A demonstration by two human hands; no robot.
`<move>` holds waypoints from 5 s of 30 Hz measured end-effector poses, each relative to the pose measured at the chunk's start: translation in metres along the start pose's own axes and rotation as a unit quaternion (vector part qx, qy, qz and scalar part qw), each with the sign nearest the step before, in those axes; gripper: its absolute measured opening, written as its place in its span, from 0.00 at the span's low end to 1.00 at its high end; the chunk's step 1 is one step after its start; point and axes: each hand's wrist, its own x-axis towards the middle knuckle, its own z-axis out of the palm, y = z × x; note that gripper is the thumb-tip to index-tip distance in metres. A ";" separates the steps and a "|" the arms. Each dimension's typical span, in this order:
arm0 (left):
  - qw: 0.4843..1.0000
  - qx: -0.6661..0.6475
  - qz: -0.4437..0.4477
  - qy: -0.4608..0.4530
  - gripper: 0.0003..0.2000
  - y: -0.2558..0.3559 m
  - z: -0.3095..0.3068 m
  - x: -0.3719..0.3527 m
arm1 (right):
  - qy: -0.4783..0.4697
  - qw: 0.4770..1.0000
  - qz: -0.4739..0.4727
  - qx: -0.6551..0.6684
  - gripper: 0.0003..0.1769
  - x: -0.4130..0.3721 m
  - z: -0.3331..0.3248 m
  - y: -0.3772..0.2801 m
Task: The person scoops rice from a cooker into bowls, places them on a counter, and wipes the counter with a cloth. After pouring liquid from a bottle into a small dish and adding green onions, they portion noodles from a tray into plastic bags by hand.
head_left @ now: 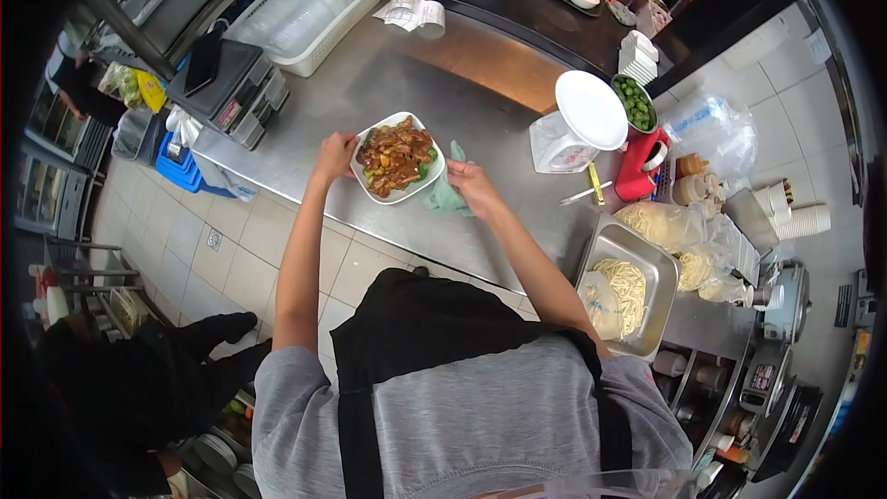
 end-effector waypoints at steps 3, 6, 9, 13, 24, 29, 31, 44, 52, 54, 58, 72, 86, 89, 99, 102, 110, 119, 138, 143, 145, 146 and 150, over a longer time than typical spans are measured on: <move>0.996 -0.090 -0.009 0.029 0.11 -0.020 0.029 -0.020 | 0.136 0.983 -0.086 -0.086 0.23 0.007 0.012 0.047; 0.977 -0.208 -0.030 0.044 0.15 -0.019 0.057 -0.051 | 0.143 0.975 -0.067 -0.157 0.25 -0.008 0.016 0.044; 0.927 -0.373 -0.030 0.018 0.16 -0.029 0.078 -0.061 | 0.112 0.965 -0.022 -0.238 0.25 -0.024 -0.020 0.011; 0.870 -0.476 -0.118 -0.058 0.30 0.010 0.092 -0.088 | 0.225 0.783 -0.332 -0.476 0.23 -0.044 -0.081 -0.004; 0.842 -0.506 -0.184 -0.039 0.33 0.012 0.121 -0.082 | 0.774 0.464 -0.186 -0.389 0.30 -0.241 -0.447 -0.148; 0.865 -0.475 -0.163 -0.015 0.33 0.026 0.116 -0.104 | 0.672 0.662 0.082 -0.322 0.37 -0.262 -0.446 -0.128; 0.873 -0.462 -0.154 -0.013 0.34 0.037 0.108 -0.120 | 0.702 0.628 0.094 -0.323 0.40 -0.254 -0.438 -0.126; 0.878 -0.460 -0.006 -0.134 0.23 0.207 0.083 -0.140 | 0.578 0.535 -0.347 -0.510 0.36 -0.270 -0.334 -0.222; 0.881 -0.411 0.030 -0.233 0.26 0.295 0.128 -0.048 | 0.362 0.463 -0.425 -0.688 0.26 -0.217 -0.206 -0.295; 0.878 -0.405 0.044 -0.252 0.26 0.302 0.136 -0.030 | 0.353 0.343 -0.427 -0.758 0.21 -0.205 -0.188 -0.305; 0.869 -0.399 0.057 -0.287 0.26 0.310 0.144 0.001 | 0.280 0.286 -0.473 -0.785 0.09 -0.180 -0.149 -0.320; 0.793 -0.480 0.007 -0.375 0.21 0.309 0.144 0.138 | 0.235 0.895 -0.279 -0.258 0.29 -0.100 -0.228 -0.357; 0.762 -0.593 -0.033 -0.258 0.29 0.210 0.241 0.415 | 0.496 0.774 -0.386 -0.082 0.33 -0.239 -0.308 -0.344; 0.743 -0.612 -0.061 -0.263 0.30 0.192 0.251 0.453 | 0.585 0.724 -0.316 -0.182 0.33 -0.257 -0.343 -0.317; 0.943 0.194 -0.067 -0.263 0.16 0.247 0.186 0.454 | 0.675 0.619 -0.182 -0.357 0.41 -0.270 -0.419 -0.209; 0.841 0.480 0.240 -0.076 0.10 0.339 0.197 0.430 | 0.613 0.674 -0.210 -0.356 0.36 -0.283 -0.401 -0.198; 0.794 0.447 0.411 0.019 0.10 0.468 0.390 0.348 | 0.568 0.656 -0.238 -0.436 0.39 -0.282 -0.450 -0.133; 0.685 0.557 0.428 0.192 0.09 0.460 0.477 0.341 | 0.472 0.695 -0.300 -0.451 0.35 -0.378 -0.393 -0.152; 0.828 -0.425 -0.023 -0.365 0.21 0.467 0.341 0.137 | 0.710 0.568 -0.159 -0.385 0.11 -0.610 -0.475 -0.057; 0.722 -0.482 -0.022 -0.495 0.24 0.473 0.347 0.026 | 0.708 0.531 -0.130 -0.448 0.11 -0.574 -0.602 -0.057; 0.709 -0.482 -0.036 -0.514 0.24 0.487 0.362 -0.017 | 0.713 0.507 -0.089 -0.476 0.11 -0.556 -0.653 -0.064; 0.701 -0.486 -0.049 -0.520 0.24 0.497 0.372 -0.037 | 0.717 0.500 -0.057 -0.482 0.11 -0.547 -0.677 -0.070; 0.769 -0.379 0.051 -0.512 0.23 0.540 0.438 -0.120 | 0.682 0.481 0.097 -0.542 0.12 -0.517 -0.794 -0.072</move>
